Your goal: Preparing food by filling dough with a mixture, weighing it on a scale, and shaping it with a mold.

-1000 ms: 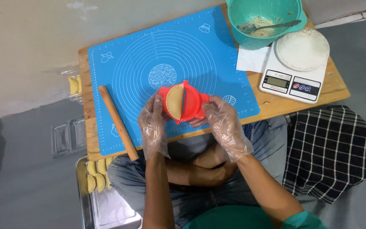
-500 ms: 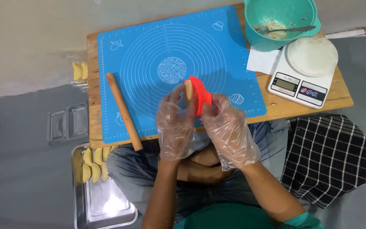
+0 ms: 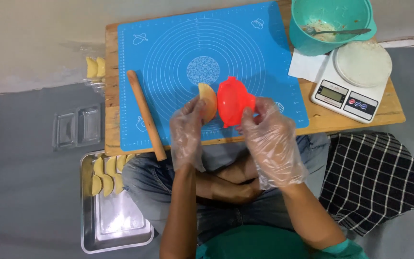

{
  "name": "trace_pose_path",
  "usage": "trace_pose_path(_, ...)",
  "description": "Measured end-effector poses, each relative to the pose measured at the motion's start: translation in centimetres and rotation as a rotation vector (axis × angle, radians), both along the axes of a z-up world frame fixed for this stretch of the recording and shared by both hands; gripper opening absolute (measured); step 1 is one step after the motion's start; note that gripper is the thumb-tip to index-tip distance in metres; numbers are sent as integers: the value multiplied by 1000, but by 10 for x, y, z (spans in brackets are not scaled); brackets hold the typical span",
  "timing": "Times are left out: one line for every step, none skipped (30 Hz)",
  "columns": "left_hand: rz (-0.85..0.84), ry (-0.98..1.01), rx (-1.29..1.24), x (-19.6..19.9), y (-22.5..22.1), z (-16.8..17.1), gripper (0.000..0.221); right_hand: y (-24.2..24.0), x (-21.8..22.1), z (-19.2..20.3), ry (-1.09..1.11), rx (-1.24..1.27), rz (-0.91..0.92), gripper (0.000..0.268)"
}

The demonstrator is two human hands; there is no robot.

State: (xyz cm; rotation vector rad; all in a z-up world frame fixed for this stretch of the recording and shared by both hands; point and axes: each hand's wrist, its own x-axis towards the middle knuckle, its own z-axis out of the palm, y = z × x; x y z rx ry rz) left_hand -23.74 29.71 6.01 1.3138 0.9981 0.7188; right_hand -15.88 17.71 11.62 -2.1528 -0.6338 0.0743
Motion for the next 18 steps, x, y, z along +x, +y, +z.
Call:
trace_pose_path(18, -71, -146, -2, 7, -7, 45, 0, 3, 0, 52, -55, -55, 16)
trace_pose_path(22, -72, -145, -5, 7, -6, 45, -1, 9, -2, 51, -55, -50, 16)
trace_pose_path(41, -151, -196, -11, 7, -5, 49, -2, 13, -5, 92, -28, -61, 18)
trace_pose_path(60, -231, -245, -16, 7, -5, 54, -3, 18, -8, 133, -1, -72, 20)
trace_pose_path(75, -229, -246, -22, 3, 5, 54, -3, 23, -8, 136, -4, -58, 20)
trace_pose_path(137, -263, -212, -29, -1, 15, 52, -3, 27, -9, 201, 94, -2, 22)
trace_pose_path(213, -291, -178, -39, -6, 24, 51, -1, 28, -11, 274, 187, 66, 25)
trace_pose_path(242, -284, -180, -52, -5, 26, 51, -6, 47, -34, 286, 177, 91, 25)
trace_pose_path(276, -239, -163, -68, -6, 27, 49, -11, 65, -57, 453, 404, 212, 18)
trace_pose_path(310, -194, -147, -83, -7, 28, 46, -13, 82, -81, 629, 628, 325, 16)
trace_pose_path(348, -181, -161, -104, -4, 22, 46, -10, 85, -83, 656, 600, 348, 16)
trace_pose_path(336, -91, 103, -125, -1, 16, 37, -6, 87, -85, 620, 574, 299, 12)
trace_pose_path(316, 4, 363, -146, 0, 9, 29, -2, 90, -87, 576, 548, 255, 12)
trace_pose_path(351, 21, 346, -168, 2, 2, 29, -7, 102, -103, 596, 520, 282, 12)
trace_pose_path(427, 143, 347, -189, 7, -3, 28, -10, 114, -118, 571, 528, 314, 8)
trace_pose_path(502, 266, 344, -210, 11, -7, 29, -12, 127, -131, 547, 537, 347, 7)
trace_pose_path(519, 277, 338, -230, 17, -20, 29, -9, 117, -125, 559, 528, 362, 7)
trace_pose_path(527, 295, 257, -250, 23, -31, 30, -7, 108, -118, 569, 512, 374, 9)
